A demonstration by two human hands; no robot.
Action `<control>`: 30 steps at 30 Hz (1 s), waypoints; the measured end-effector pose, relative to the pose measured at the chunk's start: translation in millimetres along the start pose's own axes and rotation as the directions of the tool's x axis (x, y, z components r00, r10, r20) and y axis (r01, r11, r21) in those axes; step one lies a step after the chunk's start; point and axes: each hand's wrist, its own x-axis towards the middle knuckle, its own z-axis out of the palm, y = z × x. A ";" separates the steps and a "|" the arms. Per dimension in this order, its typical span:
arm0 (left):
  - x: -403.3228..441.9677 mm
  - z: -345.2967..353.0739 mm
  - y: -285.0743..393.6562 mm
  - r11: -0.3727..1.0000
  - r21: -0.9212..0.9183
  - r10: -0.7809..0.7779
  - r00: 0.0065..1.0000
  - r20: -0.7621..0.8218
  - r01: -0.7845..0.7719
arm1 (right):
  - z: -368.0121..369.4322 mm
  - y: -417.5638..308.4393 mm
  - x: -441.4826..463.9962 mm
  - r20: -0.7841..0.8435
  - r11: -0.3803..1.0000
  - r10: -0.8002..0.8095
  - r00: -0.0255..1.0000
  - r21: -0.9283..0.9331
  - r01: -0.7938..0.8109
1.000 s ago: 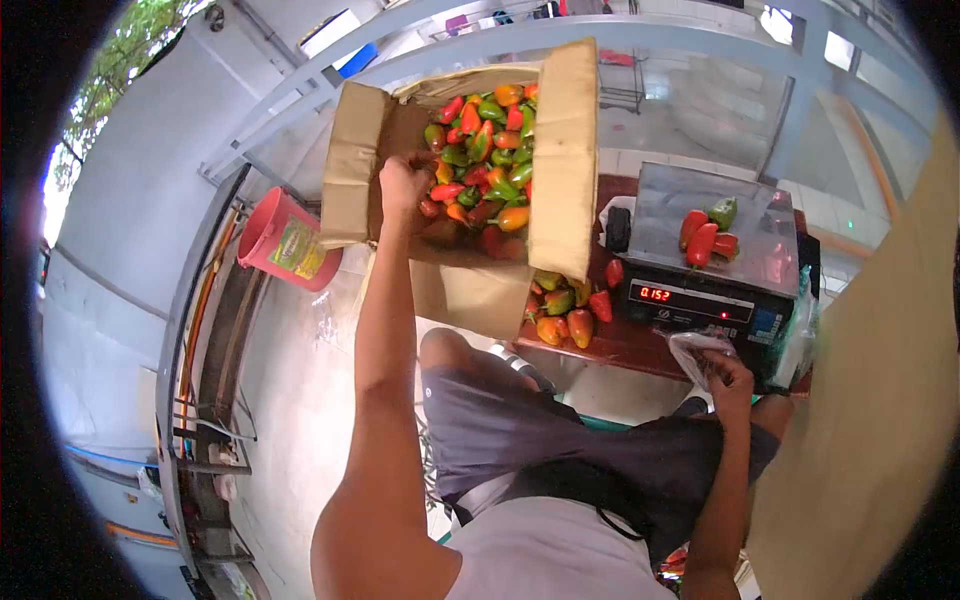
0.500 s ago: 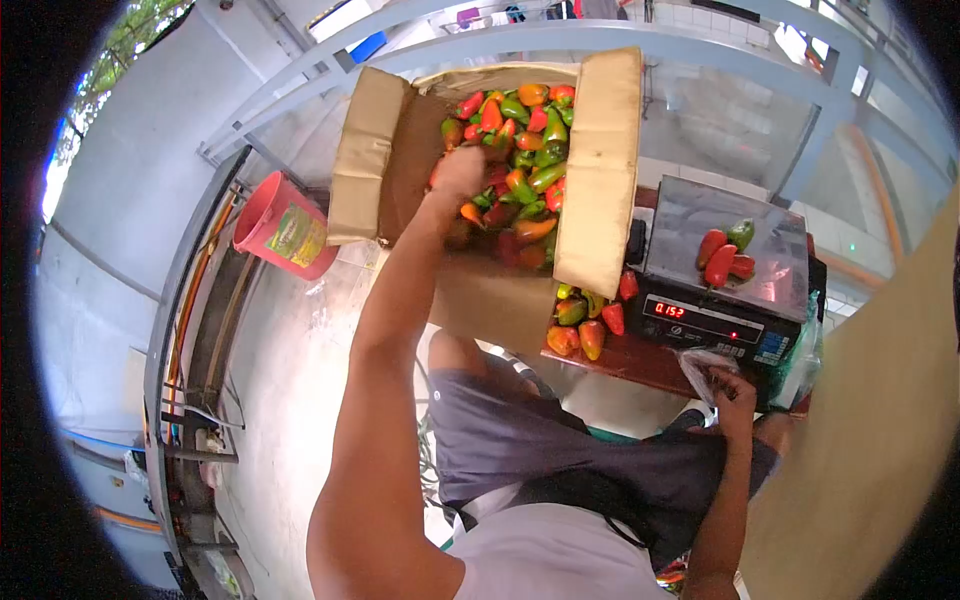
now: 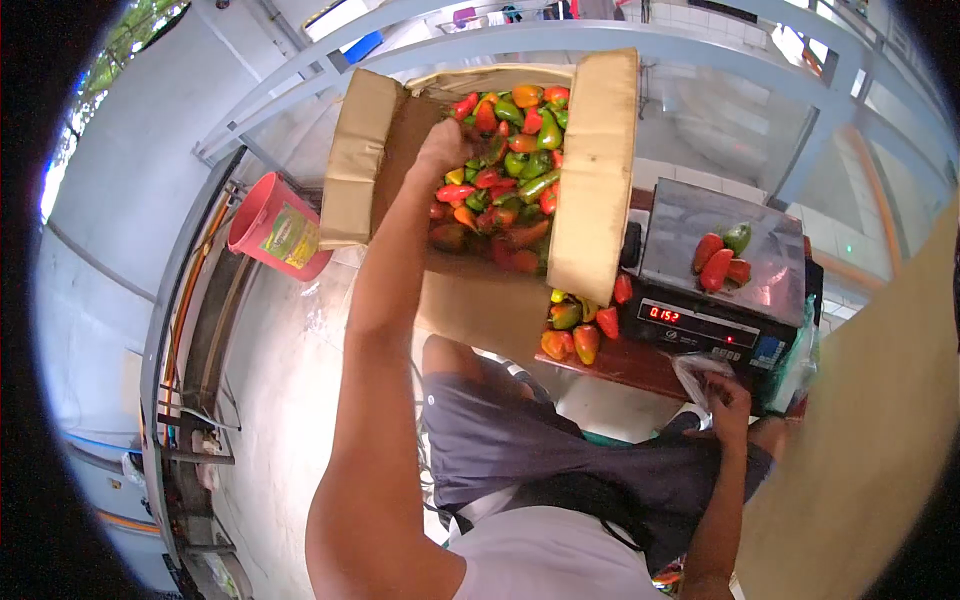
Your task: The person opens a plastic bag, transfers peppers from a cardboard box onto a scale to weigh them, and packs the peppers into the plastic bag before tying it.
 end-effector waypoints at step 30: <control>-4.1 2.9 -16.0 0.539 -0.797 -0.181 0.886 -0.426 -0.273 | -11.5 -32.7 4.1 0.113 0.980 0.197 0.974 0.001 -0.198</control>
